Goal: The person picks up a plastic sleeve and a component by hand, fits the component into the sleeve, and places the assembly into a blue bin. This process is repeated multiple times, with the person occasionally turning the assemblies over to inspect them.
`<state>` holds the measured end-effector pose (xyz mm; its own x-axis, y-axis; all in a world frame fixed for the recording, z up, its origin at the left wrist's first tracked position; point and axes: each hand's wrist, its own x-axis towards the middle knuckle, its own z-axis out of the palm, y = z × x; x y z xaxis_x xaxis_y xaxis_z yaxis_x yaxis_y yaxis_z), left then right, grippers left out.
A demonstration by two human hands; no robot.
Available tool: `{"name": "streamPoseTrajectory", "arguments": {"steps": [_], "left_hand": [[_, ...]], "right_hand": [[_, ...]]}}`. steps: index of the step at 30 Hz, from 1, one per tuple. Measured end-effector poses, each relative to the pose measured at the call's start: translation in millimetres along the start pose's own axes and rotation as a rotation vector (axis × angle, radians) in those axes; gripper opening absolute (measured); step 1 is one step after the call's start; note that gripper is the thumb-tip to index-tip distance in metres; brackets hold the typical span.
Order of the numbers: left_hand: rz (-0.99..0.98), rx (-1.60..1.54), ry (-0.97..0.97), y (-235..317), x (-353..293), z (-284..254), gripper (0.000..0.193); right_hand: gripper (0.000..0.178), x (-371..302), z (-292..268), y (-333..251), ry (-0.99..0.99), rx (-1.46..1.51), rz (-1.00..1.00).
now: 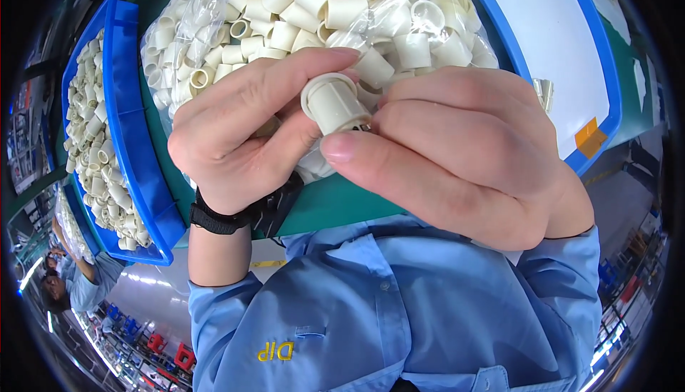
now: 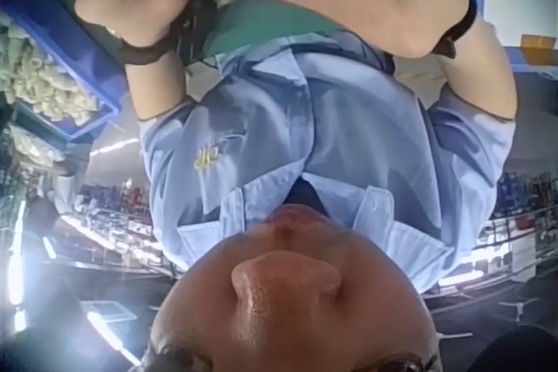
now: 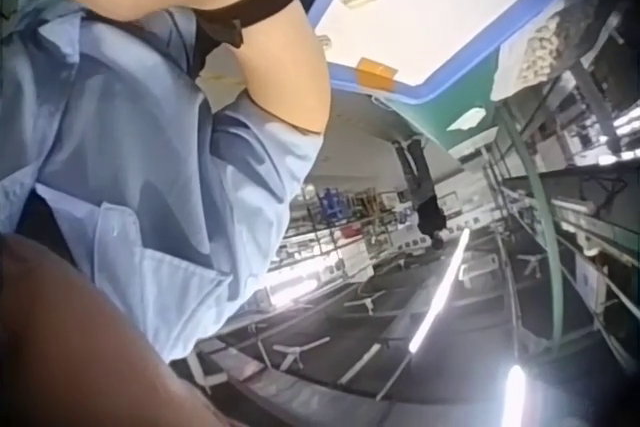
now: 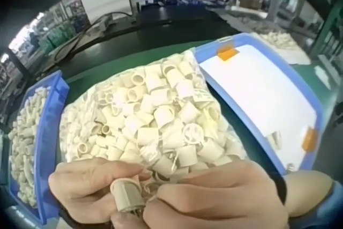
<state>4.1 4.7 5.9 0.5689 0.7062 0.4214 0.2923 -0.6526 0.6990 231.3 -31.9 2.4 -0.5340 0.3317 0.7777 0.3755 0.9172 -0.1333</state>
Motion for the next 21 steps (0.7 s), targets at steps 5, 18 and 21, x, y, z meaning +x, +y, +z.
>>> {"name": "streamPoseTrajectory", "arguments": {"steps": [5, 18, 21], "left_hand": [[0.008, 0.077, 0.037, 1, -1, 4, 0.037], [0.146, 0.129, 0.072, 1, -2, 7, 0.03], [0.186, 0.11, 0.054, -3, 0, 8, 0.031]], "right_hand": [[0.046, 1, 4, 3, 0.059, 0.017, -0.013], [0.043, 16, 4, -6, 0.074, 0.335, 0.295], [0.044, 13, 10, -1, 0.139, 0.244, 0.255]]}}
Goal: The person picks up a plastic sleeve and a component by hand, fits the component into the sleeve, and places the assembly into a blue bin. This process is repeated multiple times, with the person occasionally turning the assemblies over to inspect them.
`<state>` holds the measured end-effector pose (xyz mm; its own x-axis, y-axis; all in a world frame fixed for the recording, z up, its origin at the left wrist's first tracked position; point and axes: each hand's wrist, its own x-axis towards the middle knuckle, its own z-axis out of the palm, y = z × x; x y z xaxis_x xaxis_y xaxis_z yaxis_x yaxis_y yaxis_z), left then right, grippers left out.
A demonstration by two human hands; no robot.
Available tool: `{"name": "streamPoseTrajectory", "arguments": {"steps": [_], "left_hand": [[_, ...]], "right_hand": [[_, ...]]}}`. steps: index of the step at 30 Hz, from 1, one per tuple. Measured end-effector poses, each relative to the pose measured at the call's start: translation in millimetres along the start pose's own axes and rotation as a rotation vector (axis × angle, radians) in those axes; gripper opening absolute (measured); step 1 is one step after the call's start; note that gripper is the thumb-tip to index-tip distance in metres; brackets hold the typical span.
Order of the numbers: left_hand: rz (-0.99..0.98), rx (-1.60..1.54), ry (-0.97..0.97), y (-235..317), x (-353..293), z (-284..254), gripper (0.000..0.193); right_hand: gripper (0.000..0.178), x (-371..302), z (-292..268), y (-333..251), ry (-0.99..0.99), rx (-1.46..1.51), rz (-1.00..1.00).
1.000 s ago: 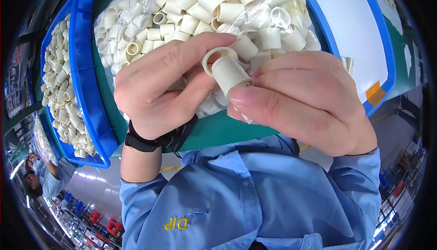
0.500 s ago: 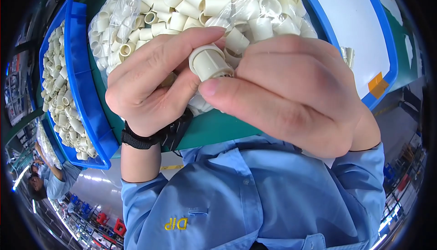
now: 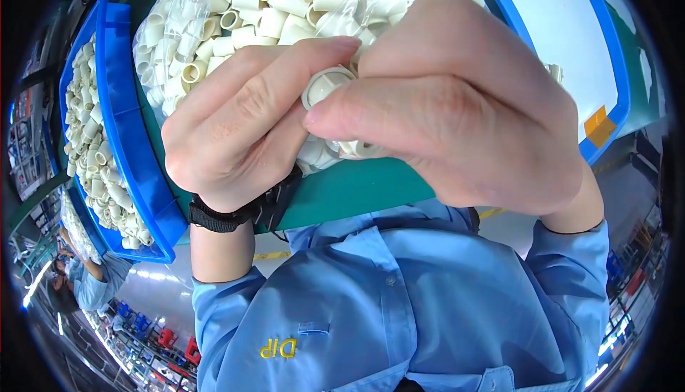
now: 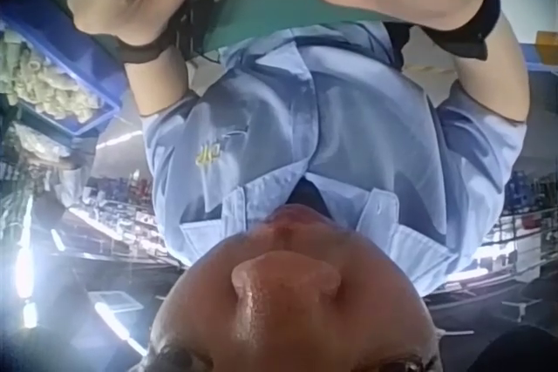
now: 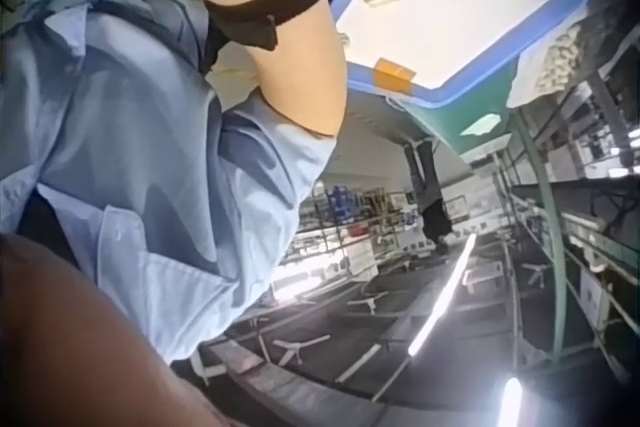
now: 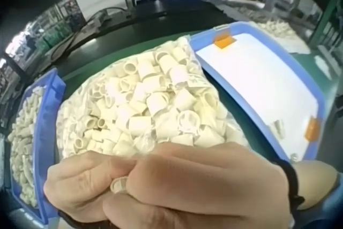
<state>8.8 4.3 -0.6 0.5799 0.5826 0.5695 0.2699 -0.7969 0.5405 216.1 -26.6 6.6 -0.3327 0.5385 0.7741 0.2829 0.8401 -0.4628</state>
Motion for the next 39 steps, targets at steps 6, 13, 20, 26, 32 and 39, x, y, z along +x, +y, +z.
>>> {"name": "streamPoseTrajectory", "arguments": {"steps": [6, 13, 20, 26, 32, 39], "left_hand": [[0.009, -0.04, -0.016, 4, 1, 1, 0.029], [-0.086, -0.132, -0.017, 8, 1, 2, 0.024], [-0.101, -0.084, -0.054, 7, 3, -1, 0.029], [-0.058, -0.077, 0.031, 4, 4, 7, 0.029], [0.013, -0.133, 0.017, 1, 8, 8, 0.029], [0.048, -0.165, -0.044, -2, 9, 4, 0.026]], "right_hand": [[0.042, 3, -11, -4, -0.128, 0.025, -0.003], [0.044, -6, -10, -9, -0.091, 0.017, 0.018], [0.048, -17, -9, -5, -0.033, -0.035, -0.053], [0.049, -19, -2, 0, 0.02, -0.099, -0.125], [0.046, -16, 0, 5, 0.024, -0.109, -0.192], [0.045, -14, -1, 10, -0.01, -0.024, -0.211]]}}
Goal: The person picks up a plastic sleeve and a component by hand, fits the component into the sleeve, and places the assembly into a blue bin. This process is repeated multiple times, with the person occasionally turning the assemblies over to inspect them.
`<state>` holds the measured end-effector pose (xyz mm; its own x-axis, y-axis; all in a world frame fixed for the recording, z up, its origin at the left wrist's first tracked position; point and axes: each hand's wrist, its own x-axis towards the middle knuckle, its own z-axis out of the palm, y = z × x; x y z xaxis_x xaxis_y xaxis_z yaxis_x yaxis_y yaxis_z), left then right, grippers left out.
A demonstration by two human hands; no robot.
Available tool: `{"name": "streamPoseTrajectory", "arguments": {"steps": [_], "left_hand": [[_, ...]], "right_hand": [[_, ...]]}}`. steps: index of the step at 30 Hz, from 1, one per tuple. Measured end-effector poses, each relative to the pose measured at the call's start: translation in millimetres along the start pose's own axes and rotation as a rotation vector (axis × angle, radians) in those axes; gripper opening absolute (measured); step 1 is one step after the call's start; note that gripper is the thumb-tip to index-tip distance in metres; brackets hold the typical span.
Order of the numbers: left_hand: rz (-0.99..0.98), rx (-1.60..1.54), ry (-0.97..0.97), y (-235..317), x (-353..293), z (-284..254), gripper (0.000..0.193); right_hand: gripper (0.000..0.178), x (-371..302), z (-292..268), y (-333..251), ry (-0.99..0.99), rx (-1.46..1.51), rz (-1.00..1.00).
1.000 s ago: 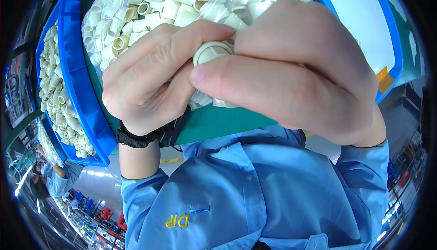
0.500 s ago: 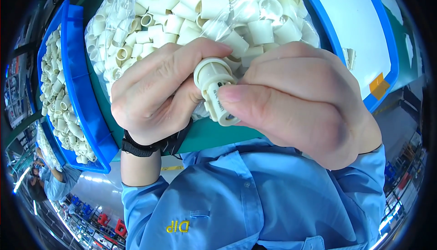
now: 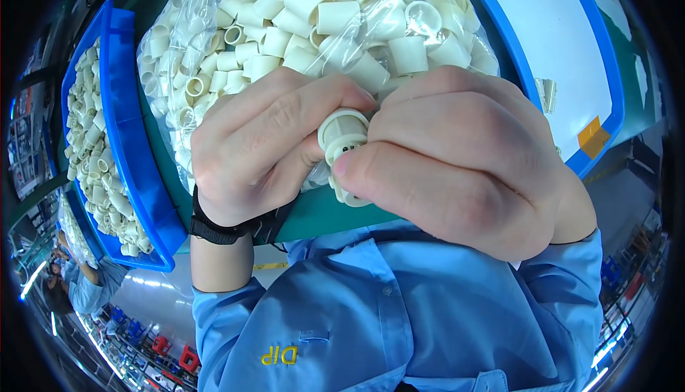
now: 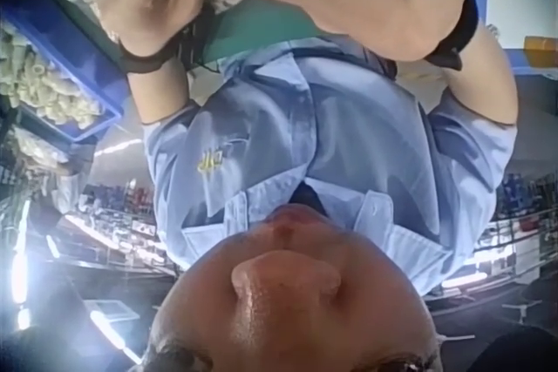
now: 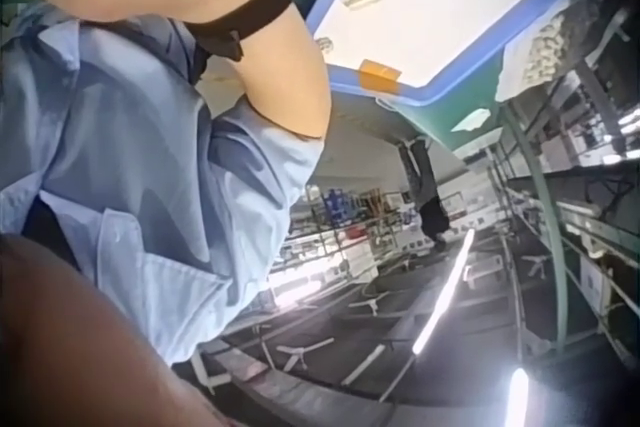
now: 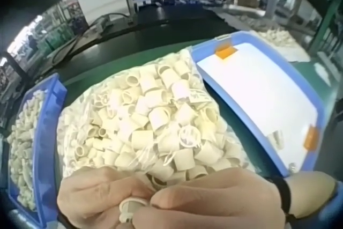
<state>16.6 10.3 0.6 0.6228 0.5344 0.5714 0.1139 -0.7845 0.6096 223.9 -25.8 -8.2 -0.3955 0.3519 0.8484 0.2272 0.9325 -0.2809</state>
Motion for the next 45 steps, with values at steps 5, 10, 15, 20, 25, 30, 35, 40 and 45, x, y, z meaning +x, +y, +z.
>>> {"name": "streamPoseTrajectory", "arguments": {"steps": [5, 10, 15, 20, 25, 30, 35, 40, 45], "left_hand": [[0.036, -0.013, 0.001, -1, 1, 0, 0.026], [0.049, 0.08, 0.034, 0, -2, 2, 0.028], [-0.032, 0.167, 0.021, 8, -7, -2, 0.032], [0.04, 0.196, 0.027, 3, -11, -3, 0.042], [-0.052, 0.156, 0.045, 9, -12, -4, 0.049], [-0.011, 0.022, 0.132, 2, -8, 0, 0.03], [0.007, 0.063, 0.114, 2, -6, -2, 0.029], [0.064, 0.039, 0.132, -1, -2, 7, 0.027], [0.077, 0.119, 0.147, 0, -2, 9, 0.028]], "right_hand": [[0.046, 3, -3, -7, -0.03, 0.014, 0.06], [0.048, 2, -5, -13, -0.038, 0.104, 0.181], [0.047, -5, -3, -14, -0.014, 0.169, 0.233], [0.044, -5, -2, -14, 0.016, 0.186, 0.23], [0.041, 12, -20, -5, -0.292, 0.36, 0.441], [0.037, -3, 0, -13, 0.236, 0.763, 0.701], [0.035, 15, -14, -9, -0.023, 0.531, 0.525], [0.036, 8, -3, -14, 0.029, 0.248, 0.287], [0.035, -2, 9, -13, 0.139, 0.07, 0.071]]}}
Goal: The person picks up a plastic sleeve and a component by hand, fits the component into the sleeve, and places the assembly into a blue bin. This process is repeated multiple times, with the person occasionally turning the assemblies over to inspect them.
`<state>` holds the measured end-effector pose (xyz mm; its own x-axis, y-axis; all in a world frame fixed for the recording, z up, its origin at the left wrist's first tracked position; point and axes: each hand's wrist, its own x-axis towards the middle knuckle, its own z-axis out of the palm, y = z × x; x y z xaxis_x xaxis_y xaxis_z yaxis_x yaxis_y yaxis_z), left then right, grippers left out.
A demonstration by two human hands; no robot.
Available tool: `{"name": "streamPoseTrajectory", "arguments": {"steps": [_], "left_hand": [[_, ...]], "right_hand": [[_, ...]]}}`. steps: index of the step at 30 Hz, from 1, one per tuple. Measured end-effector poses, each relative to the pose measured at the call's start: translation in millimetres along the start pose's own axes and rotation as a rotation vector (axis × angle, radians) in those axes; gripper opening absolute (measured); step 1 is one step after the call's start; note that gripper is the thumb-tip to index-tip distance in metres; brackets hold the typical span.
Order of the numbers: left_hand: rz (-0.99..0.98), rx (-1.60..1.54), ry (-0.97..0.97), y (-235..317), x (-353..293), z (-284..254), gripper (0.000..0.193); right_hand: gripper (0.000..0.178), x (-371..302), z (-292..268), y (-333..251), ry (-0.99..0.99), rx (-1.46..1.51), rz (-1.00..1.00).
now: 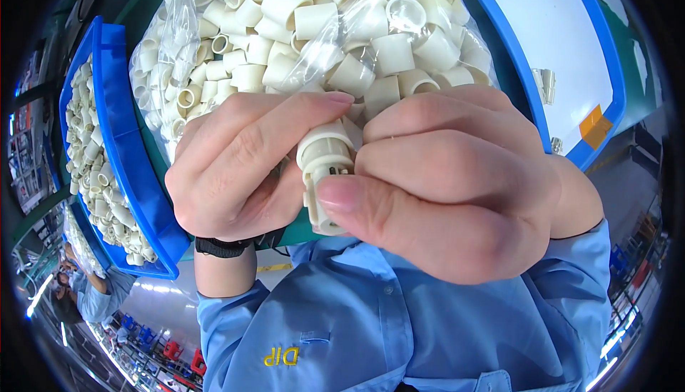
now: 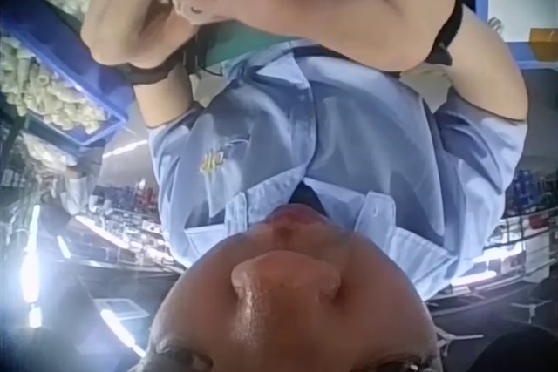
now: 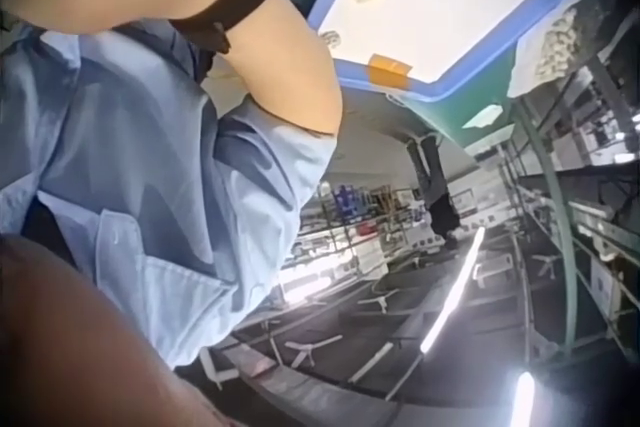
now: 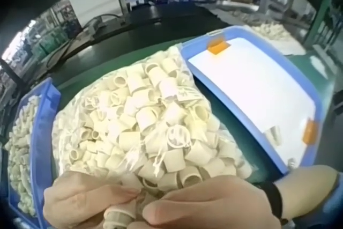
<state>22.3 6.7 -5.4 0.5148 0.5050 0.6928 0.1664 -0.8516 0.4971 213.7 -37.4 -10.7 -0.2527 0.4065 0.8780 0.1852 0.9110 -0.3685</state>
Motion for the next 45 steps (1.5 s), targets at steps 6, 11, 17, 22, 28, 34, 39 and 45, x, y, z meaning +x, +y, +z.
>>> {"name": "streamPoseTrajectory", "arguments": {"steps": [6, 11, 17, 22, 28, 34, 39, 45], "left_hand": [[-0.044, 0.025, -0.053, 7, 2, -6, 0.028], [-0.045, 0.06, -0.043, 10, 1, -8, 0.029], [-0.072, 0.069, -0.065, 11, 1, -9, 0.029], [-0.005, 0.058, 0.177, -1, -7, 3, 0.028], [-0.033, 0.041, -0.017, 1, -1, -5, 0.026], [-0.09, -0.118, -0.042, 3, 1, -1, 0.027], [-0.068, -0.057, -0.099, 1, 2, -4, 0.027], [-0.04, -0.079, -0.121, -1, 2, -4, 0.027]], "right_hand": [[0.035, -2, 4, -1, 0.034, -0.07, -0.039], [0.035, -1, 3, -6, 0.028, -0.115, -0.04], [0.036, -2, -2, -6, -0.007, -0.075, -0.003], [0.038, -4, -3, -4, -0.01, 0.05, 0.15], [0.043, 0, -11, -6, -0.126, 0.084, 0.28], [0.041, -6, -4, -5, -0.02, 0.001, 0.149], [0.038, -3, -4, -8, -0.026, -0.07, 0.068], [0.039, -2, -3, -10, -0.041, -0.074, 0.04]]}}
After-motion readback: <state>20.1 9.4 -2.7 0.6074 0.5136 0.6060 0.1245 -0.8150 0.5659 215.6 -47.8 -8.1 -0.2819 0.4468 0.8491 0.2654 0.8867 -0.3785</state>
